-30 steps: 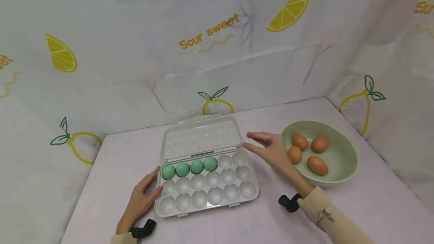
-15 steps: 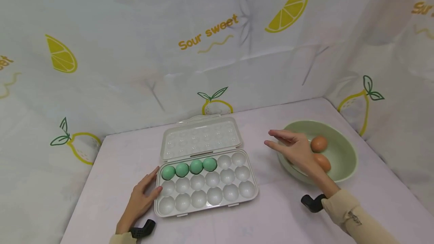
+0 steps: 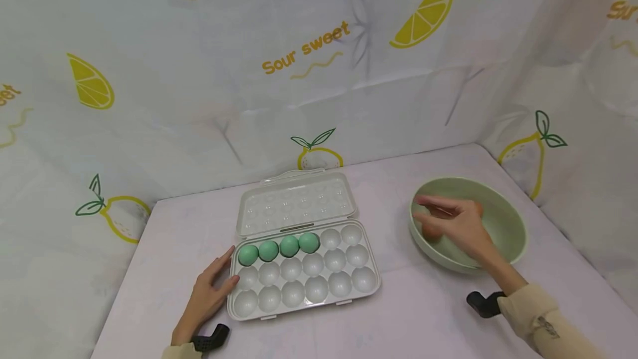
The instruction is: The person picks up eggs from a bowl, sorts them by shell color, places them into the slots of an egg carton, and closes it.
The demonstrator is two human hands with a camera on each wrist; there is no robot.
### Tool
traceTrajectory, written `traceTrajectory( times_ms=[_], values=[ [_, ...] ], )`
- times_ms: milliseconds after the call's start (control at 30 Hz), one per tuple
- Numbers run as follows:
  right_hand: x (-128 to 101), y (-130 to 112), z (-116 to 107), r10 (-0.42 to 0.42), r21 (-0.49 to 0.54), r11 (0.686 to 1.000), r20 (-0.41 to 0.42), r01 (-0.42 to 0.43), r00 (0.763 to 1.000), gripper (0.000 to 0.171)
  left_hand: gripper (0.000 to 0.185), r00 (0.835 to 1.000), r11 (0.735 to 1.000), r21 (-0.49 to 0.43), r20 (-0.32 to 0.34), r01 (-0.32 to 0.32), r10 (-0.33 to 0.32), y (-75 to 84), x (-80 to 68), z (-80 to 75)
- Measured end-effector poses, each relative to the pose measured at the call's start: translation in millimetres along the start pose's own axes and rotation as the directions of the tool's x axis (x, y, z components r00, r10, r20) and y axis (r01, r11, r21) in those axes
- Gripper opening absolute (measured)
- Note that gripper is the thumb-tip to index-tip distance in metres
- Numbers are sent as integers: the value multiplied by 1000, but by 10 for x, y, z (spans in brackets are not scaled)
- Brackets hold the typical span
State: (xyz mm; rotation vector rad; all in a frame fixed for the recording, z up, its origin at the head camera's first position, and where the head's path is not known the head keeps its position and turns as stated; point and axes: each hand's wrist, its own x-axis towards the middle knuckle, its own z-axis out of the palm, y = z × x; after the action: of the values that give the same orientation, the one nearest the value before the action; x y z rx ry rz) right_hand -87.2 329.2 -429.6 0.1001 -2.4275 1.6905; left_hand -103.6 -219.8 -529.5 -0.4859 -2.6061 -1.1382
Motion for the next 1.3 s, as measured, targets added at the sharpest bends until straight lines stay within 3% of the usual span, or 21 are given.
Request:
traceTrajectory(
  times_ms=[233,567,800,1067,1300],
  values=[
    [-43,105,-199,114,-96,989,36,-110,993,49,64,1000,1000,7,14,24,-24,4,-20,4],
    [-10,255,-262,87,-293,954,89,-58,992,49,64,999,999,1,14,45,-45,-12,-46,11],
    [54,295,-198,33,-296,955,138,10,990,43,66,1000,1000,-8,9,14,-14,-27,-40,39],
    [117,438,-150,-46,-250,962,237,107,970,43,67,1000,1000,4,16,26,-26,-18,-18,34],
    [118,517,-152,-42,-232,967,258,104,965,42,66,1000,1000,7,-1,-15,15,-16,-2,8]
  ],
)
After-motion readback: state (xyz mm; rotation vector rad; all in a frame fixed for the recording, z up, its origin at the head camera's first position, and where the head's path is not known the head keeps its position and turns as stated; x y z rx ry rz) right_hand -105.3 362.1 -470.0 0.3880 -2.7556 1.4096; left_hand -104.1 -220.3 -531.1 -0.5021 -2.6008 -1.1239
